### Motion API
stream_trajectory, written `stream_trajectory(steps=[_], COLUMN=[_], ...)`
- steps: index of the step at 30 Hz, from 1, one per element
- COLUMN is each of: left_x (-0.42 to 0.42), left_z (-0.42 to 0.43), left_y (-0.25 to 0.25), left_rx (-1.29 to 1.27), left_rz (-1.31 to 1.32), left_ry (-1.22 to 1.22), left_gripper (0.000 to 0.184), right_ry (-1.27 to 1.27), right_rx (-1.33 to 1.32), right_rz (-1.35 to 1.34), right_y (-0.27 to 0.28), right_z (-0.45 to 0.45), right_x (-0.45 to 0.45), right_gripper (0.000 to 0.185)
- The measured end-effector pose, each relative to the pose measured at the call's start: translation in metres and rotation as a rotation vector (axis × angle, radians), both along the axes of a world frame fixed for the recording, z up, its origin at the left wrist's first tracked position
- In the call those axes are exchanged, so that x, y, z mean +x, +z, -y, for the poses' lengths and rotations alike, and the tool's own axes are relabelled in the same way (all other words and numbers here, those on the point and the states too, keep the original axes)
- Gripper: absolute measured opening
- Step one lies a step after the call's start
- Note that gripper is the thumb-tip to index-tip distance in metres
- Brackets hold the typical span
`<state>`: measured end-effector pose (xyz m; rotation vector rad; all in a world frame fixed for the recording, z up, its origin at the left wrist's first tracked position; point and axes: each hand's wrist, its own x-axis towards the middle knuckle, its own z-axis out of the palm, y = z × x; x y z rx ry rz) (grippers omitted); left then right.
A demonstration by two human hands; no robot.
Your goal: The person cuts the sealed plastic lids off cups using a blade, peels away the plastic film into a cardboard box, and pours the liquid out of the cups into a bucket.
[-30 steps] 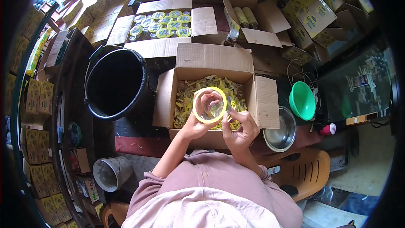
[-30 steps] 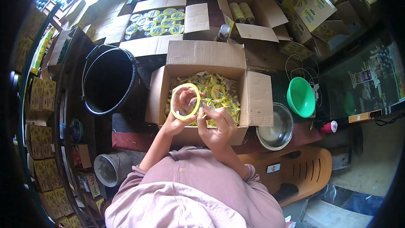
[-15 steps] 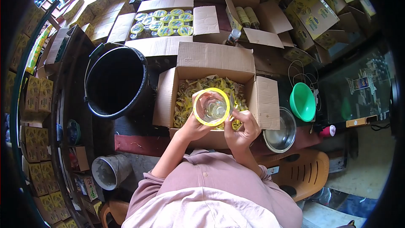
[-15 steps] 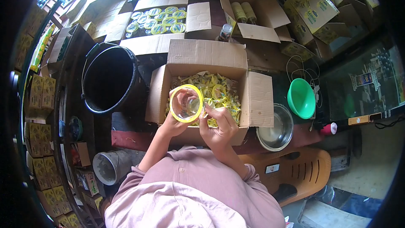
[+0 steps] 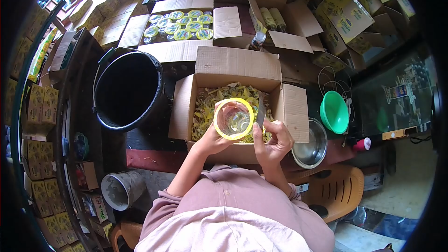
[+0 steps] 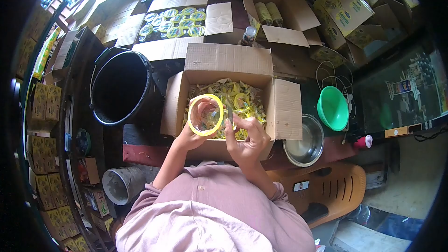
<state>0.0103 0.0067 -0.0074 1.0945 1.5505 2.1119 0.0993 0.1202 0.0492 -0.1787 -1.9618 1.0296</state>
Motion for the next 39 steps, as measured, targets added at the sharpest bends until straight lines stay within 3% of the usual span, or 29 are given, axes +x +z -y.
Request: stream_trajectory(steps=[6, 9, 15, 21, 24, 26, 28, 31, 34, 35, 39], left_x=[-0.003, -0.001, -0.003, -0.009, -0.01, -0.012, -0.011, -0.011, -0.008, -0.008, -0.003], left_z=[0.003, 0.005, 0.003, 0.003, 0.003, 0.005, 0.005, 0.007, 0.007, 0.007, 0.005], left_y=[-0.002, 0.002, -0.009, -0.004, -0.002, -0.004, -0.001, 0.0, 0.002, 0.001, 0.008], left_rx=[-0.109, -0.133, 0.137, 0.317, 0.374, 0.392, 0.389, 0.291, 0.182, 0.14, -0.015], left_rz=[-0.142, -0.186, 0.249, 0.364, 0.43, 0.492, 0.465, 0.372, 0.248, 0.19, -0.068], left_ry=[0.065, 0.021, -0.166, -0.244, -0.252, -0.285, -0.264, -0.168, -0.014, 0.043, 0.247], left_gripper=[0.077, 0.07, 0.068, 0.066, 0.066, 0.067, 0.066, 0.065, 0.062, 0.063, 0.069], right_ry=[0.025, 0.014, -0.01, -0.051, -0.093, -0.063, -0.077, 0.019, -0.013, -0.061, -0.051], right_rx=[0.082, 0.074, -0.132, -0.418, -0.142, -0.023, 0.241, -0.019, -0.198, -0.266, -0.069], right_rz=[-0.013, -0.022, 0.002, -0.13, 0.261, 0.786, 1.061, 0.878, 0.46, 0.333, 0.064], right_y=[-0.001, -0.004, 0.0, -0.029, -0.046, -0.039, -0.061, -0.051, -0.038, -0.027, 0.005], right_z=[0.002, 0.0, -0.004, -0.028, -0.049, -0.051, -0.058, -0.055, -0.048, -0.042, -0.019], right_x=[-0.001, -0.002, 0.002, -0.002, -0.002, -0.001, 0.005, 0.006, 0.001, 0.001, -0.001], right_gripper=[0.017, 0.017, 0.013, 0.016, 0.033, 0.078, 0.084, 0.073, 0.054, 0.034, 0.022])
